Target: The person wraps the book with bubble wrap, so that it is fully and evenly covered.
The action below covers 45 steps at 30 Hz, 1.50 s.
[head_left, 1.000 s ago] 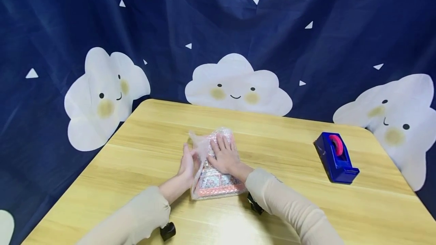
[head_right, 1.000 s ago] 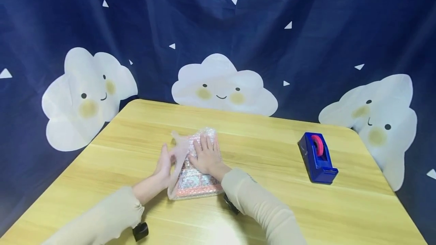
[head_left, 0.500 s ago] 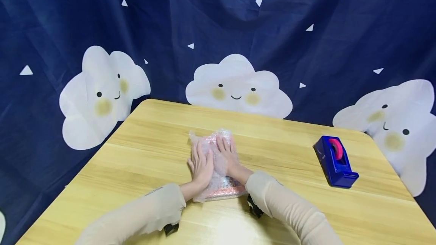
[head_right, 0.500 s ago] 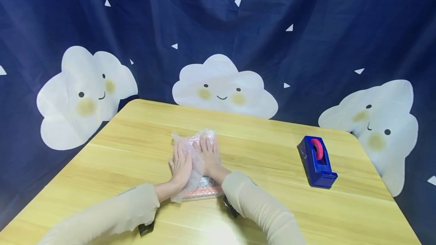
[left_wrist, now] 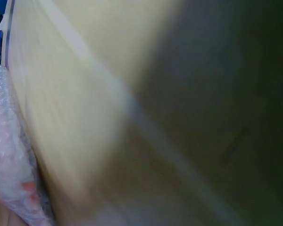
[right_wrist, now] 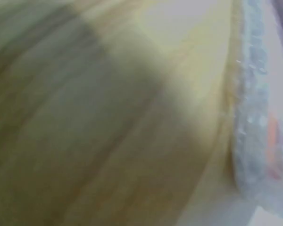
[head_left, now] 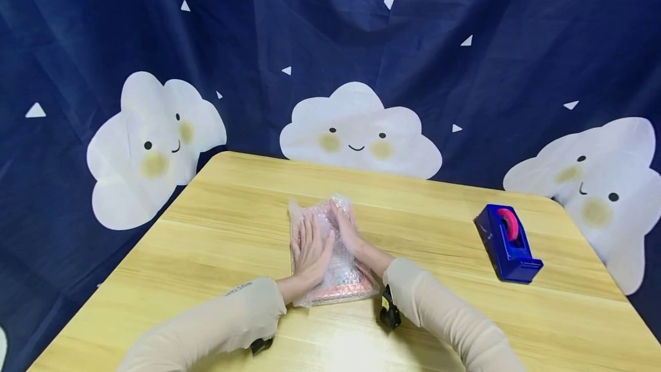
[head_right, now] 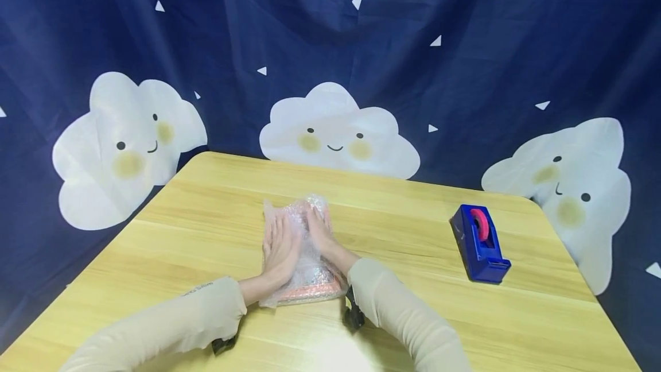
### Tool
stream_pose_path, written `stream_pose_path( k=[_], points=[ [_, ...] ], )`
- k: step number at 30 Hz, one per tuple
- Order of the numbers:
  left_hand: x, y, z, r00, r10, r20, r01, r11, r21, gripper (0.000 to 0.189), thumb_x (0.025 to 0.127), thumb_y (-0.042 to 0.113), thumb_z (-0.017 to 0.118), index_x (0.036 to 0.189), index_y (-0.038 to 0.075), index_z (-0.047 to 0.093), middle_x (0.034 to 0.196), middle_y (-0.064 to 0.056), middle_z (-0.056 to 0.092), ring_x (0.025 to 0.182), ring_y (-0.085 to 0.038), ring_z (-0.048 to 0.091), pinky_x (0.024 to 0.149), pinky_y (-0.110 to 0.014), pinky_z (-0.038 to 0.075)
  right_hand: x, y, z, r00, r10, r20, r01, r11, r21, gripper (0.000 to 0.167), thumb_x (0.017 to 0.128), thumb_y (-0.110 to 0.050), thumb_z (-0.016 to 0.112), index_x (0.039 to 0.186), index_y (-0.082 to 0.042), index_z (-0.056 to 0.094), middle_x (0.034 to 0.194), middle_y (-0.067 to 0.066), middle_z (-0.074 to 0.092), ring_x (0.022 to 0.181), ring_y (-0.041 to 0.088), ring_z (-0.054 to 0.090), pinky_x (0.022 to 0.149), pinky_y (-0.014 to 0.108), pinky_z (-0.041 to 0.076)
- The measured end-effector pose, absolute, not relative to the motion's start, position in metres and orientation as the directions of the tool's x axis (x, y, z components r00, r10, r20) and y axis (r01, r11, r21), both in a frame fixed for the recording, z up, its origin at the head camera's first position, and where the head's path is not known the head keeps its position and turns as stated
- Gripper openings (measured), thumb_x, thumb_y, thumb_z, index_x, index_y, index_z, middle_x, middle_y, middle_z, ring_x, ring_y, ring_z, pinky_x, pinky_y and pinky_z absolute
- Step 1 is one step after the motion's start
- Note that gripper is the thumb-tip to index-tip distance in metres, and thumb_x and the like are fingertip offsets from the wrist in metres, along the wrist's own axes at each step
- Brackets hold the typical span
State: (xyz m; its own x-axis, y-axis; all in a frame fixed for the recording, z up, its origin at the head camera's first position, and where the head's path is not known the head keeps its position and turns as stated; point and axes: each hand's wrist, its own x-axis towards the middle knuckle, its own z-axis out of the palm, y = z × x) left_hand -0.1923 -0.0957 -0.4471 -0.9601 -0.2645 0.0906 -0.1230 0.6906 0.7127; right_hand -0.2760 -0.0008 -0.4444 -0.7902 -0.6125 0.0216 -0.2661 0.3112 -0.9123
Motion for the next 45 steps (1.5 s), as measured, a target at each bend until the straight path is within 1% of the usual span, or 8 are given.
stream_pose_path(
  k=[3,7,13,18,28,35,41,45],
  points=[
    [-0.193,-0.095,-0.45,-0.976,-0.202,0.078,-0.099,0.739,0.667,0.072,0.095,0.05,0.026,0.147,0.009,-0.001,0.151,-0.011,-0.013,0.139,-0.027,-0.011,0.106,-0.058,-0.008,-0.28,0.004,-0.445,-0.748,-0.663,-0.034,-0.146,0.213,-0.966,0.059,0.096,-0.04,-0.009,0.147,-0.013,0.001,0.149,0.019,0.014,0.136,0.033,0.018,0.11,0.05,-0.005],
    [-0.194,-0.092,-0.452,-0.986,-0.165,0.036,-0.111,0.793,0.6,0.078,0.092,0.06,0.024,0.147,0.012,-0.002,0.15,-0.01,-0.019,0.137,-0.026,-0.017,0.104,-0.059,-0.011,-0.286,0.009,-0.443,-0.706,-0.705,-0.062,-0.024,0.111,-0.993,0.066,0.092,-0.046,-0.015,0.147,-0.012,-0.002,0.151,0.018,0.004,0.138,0.033,0.006,0.109,0.051,-0.005],
    [-0.196,-0.089,-0.453,-0.991,-0.129,-0.032,-0.128,0.862,0.491,0.087,0.086,0.069,0.025,0.147,0.015,-0.003,0.15,-0.01,-0.019,0.136,-0.027,-0.019,0.102,-0.058,-0.016,-0.29,0.014,-0.442,-0.712,-0.7,-0.059,0.12,-0.038,-0.992,0.079,0.086,-0.06,-0.015,0.147,-0.012,-0.001,0.153,0.012,0.003,0.14,0.028,-0.002,0.107,0.051,-0.013],
    [-0.196,-0.088,-0.453,-0.993,-0.095,-0.064,-0.113,0.903,0.414,0.096,0.08,0.075,0.029,0.147,0.012,0.001,0.15,-0.012,-0.017,0.137,-0.03,-0.016,0.101,-0.06,-0.016,-0.292,0.017,-0.441,-0.716,-0.692,-0.092,0.214,-0.093,-0.972,0.078,0.086,-0.061,-0.014,0.148,-0.017,0.001,0.154,0.006,0.005,0.14,0.022,-0.007,0.105,0.051,-0.017],
    [-0.2,-0.088,-0.453,-0.996,-0.056,-0.075,-0.077,0.945,0.319,0.111,0.068,0.08,0.044,0.147,0.01,0.01,0.15,-0.02,-0.009,0.137,-0.037,-0.011,0.1,-0.065,-0.012,-0.295,0.024,-0.44,-0.742,-0.663,-0.096,0.309,-0.21,-0.928,0.088,0.078,-0.073,-0.009,0.148,-0.018,-0.001,0.153,0.003,0.008,0.14,0.023,-0.004,0.101,0.055,-0.022],
    [-0.2,-0.09,-0.456,-0.995,-0.041,-0.086,-0.064,0.955,0.289,0.123,0.061,0.084,0.047,0.146,0.004,0.01,0.151,-0.019,-0.006,0.138,-0.034,-0.008,0.1,-0.066,-0.009,-0.287,0.03,-0.443,-0.798,-0.59,-0.124,0.348,-0.283,-0.893,0.084,0.083,-0.069,-0.006,0.148,-0.017,0.004,0.152,0.006,0.016,0.14,0.023,0.004,0.107,0.046,-0.017],
    [-0.202,-0.091,-0.456,-0.996,-0.034,-0.078,-0.056,0.954,0.295,0.129,0.058,0.086,0.047,0.145,-0.001,0.009,0.151,-0.018,-0.005,0.138,-0.033,-0.006,0.1,-0.066,-0.01,-0.272,0.049,-0.441,-0.776,-0.627,-0.072,0.381,-0.374,-0.845,0.086,0.082,-0.069,-0.007,0.147,-0.013,-0.004,0.153,0.011,0.003,0.14,0.026,-0.001,0.111,0.039,-0.008],
    [-0.205,-0.091,-0.454,-0.997,-0.021,-0.069,-0.042,0.951,0.306,0.129,0.058,0.085,0.049,0.145,-0.001,0.009,0.151,-0.018,-0.006,0.138,-0.033,-0.006,0.101,-0.065,-0.01,-0.266,0.072,-0.438,-0.772,-0.634,-0.049,0.374,-0.391,-0.841,0.084,0.083,-0.067,-0.009,0.147,-0.013,-0.005,0.153,0.012,0.0,0.14,0.026,-0.002,0.112,0.038,-0.005]
  ],
)
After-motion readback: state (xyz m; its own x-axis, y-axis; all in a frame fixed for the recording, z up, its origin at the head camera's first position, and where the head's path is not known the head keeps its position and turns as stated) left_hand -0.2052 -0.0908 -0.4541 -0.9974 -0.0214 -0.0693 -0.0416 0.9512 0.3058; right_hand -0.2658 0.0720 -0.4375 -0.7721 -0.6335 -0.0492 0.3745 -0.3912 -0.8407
